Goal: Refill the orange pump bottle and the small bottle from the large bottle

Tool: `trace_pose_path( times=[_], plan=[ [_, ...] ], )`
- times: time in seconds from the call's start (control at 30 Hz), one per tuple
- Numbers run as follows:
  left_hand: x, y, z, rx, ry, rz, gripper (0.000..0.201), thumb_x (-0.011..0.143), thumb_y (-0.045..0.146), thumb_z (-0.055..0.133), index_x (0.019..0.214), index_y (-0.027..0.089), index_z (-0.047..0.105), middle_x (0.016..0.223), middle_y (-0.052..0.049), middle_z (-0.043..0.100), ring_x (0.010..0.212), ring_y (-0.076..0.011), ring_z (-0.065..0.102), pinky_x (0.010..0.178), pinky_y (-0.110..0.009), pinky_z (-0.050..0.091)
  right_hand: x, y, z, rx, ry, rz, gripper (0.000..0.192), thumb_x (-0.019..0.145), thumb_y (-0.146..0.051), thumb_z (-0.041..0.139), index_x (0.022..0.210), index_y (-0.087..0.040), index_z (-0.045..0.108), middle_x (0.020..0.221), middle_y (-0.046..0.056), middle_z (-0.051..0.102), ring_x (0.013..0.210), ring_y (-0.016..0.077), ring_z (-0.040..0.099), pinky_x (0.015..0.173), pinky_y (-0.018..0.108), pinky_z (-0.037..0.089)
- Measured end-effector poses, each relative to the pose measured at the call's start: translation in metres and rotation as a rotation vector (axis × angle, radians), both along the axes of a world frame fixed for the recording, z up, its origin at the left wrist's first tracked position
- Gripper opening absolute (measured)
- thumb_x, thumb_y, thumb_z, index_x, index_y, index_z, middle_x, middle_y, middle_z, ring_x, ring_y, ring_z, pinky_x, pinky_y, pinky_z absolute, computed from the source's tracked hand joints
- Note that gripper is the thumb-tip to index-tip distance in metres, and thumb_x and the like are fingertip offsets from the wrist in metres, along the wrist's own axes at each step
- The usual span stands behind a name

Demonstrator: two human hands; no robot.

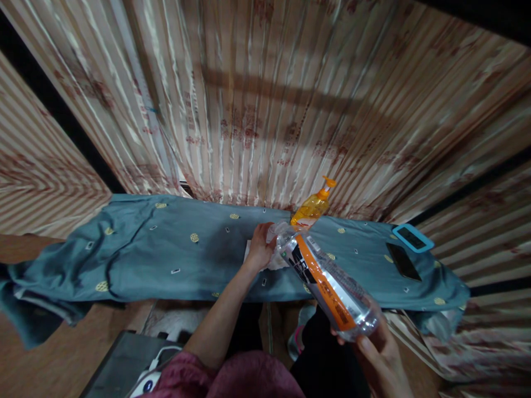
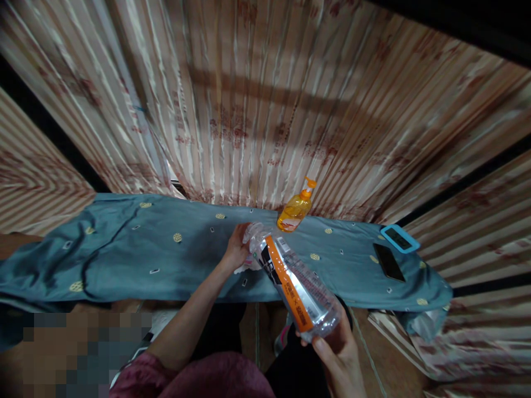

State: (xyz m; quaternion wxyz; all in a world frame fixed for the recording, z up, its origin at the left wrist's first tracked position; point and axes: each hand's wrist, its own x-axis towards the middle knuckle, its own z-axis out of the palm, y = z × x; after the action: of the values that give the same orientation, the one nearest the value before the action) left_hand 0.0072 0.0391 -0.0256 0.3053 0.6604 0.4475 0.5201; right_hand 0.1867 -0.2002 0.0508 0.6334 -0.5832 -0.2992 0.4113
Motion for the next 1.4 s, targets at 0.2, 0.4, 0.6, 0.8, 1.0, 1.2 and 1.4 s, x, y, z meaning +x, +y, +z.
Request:
trace_pose_path(
  times=[0.2, 0.4, 0.6, 0.8, 1.0, 1.2, 1.4],
  plan=[
    [0.0008, 0.0008, -0.0029, 0.023, 0.005, -0.001, 0.033, 0.086, 0.018, 0.062, 0.119, 0.018, 0.063, 0.112, -0.010, 0.064, 0.106, -0.0259, 0.063, 0.096, -0.044, 0.053, 0.0017, 0.0000, -0.0024, -0.001, -0.003, 0.009, 0.079, 0.067, -0.052, 0.088, 0.134, -0.025, 0.057, 0.091, 0.004, 0.078, 0.063, 0.0167, 0.067, 0.064, 0.027, 0.051],
    [0.0000, 0.0008, -0.0022, 0.033, -0.002, -0.003, 0.032, 0.087, 0.017, 0.062, 0.118, 0.018, 0.063, 0.112, -0.011, 0.064, 0.106, -0.0255, 0.063, 0.097, -0.044, 0.053, -0.0002, 0.0005, -0.0001, 0.003, 0.009, 0.008, 0.078, 0.066, -0.054, 0.089, 0.132, -0.027, 0.058, 0.093, 0.004, 0.078, 0.063, 0.0149, 0.066, 0.064, 0.026, 0.051],
    [-0.0001, 0.0008, -0.0021, 0.022, 0.009, 0.003, 0.033, 0.087, 0.018, 0.063, 0.119, 0.018, 0.063, 0.114, -0.011, 0.065, 0.108, -0.0258, 0.063, 0.099, -0.045, 0.052, -0.0023, 0.0009, 0.0020, 0.002, 0.018, -0.002, 0.081, 0.063, -0.055, 0.090, 0.132, -0.026, 0.058, 0.089, 0.003, 0.078, 0.061, 0.0146, 0.066, 0.064, 0.026, 0.052],
    [0.0001, 0.0014, -0.0029, 0.024, 0.013, 0.003, 0.033, 0.087, 0.019, 0.062, 0.120, 0.017, 0.063, 0.114, -0.011, 0.064, 0.107, -0.0263, 0.063, 0.100, -0.046, 0.052, -0.0035, 0.0015, 0.0027, -0.006, 0.029, -0.017, 0.083, 0.062, -0.055, 0.091, 0.132, -0.027, 0.057, 0.088, 0.001, 0.077, 0.062, 0.0157, 0.068, 0.063, 0.026, 0.054],
    [0.0017, 0.0021, -0.0053, 0.025, -0.019, 0.007, 0.033, 0.086, 0.019, 0.063, 0.119, 0.016, 0.064, 0.112, -0.011, 0.064, 0.106, -0.0266, 0.063, 0.097, -0.045, 0.053, -0.0035, 0.0019, 0.0030, 0.000, 0.026, -0.005, 0.081, 0.061, -0.056, 0.091, 0.130, -0.027, 0.059, 0.089, 0.002, 0.078, 0.062, 0.0143, 0.066, 0.062, 0.024, 0.052],
    [0.0021, 0.0022, -0.0060, 0.030, -0.018, 0.012, 0.034, 0.085, 0.019, 0.064, 0.119, 0.018, 0.064, 0.112, -0.010, 0.063, 0.105, -0.0253, 0.063, 0.097, -0.043, 0.053, -0.0020, 0.0006, 0.0008, -0.001, 0.009, -0.008, 0.077, 0.063, -0.055, 0.091, 0.128, -0.027, 0.061, 0.084, 0.001, 0.076, 0.062, 0.0153, 0.068, 0.065, 0.026, 0.051],
    [0.0022, 0.0025, -0.0055, 0.024, -0.014, 0.012, 0.033, 0.085, 0.018, 0.063, 0.118, 0.018, 0.063, 0.112, -0.011, 0.064, 0.105, -0.0259, 0.062, 0.096, -0.045, 0.053, -0.0035, 0.0005, 0.0025, 0.000, 0.009, 0.002, 0.079, 0.064, -0.056, 0.089, 0.131, -0.026, 0.060, 0.087, 0.002, 0.077, 0.062, 0.0147, 0.065, 0.064, 0.026, 0.051]
  ],
)
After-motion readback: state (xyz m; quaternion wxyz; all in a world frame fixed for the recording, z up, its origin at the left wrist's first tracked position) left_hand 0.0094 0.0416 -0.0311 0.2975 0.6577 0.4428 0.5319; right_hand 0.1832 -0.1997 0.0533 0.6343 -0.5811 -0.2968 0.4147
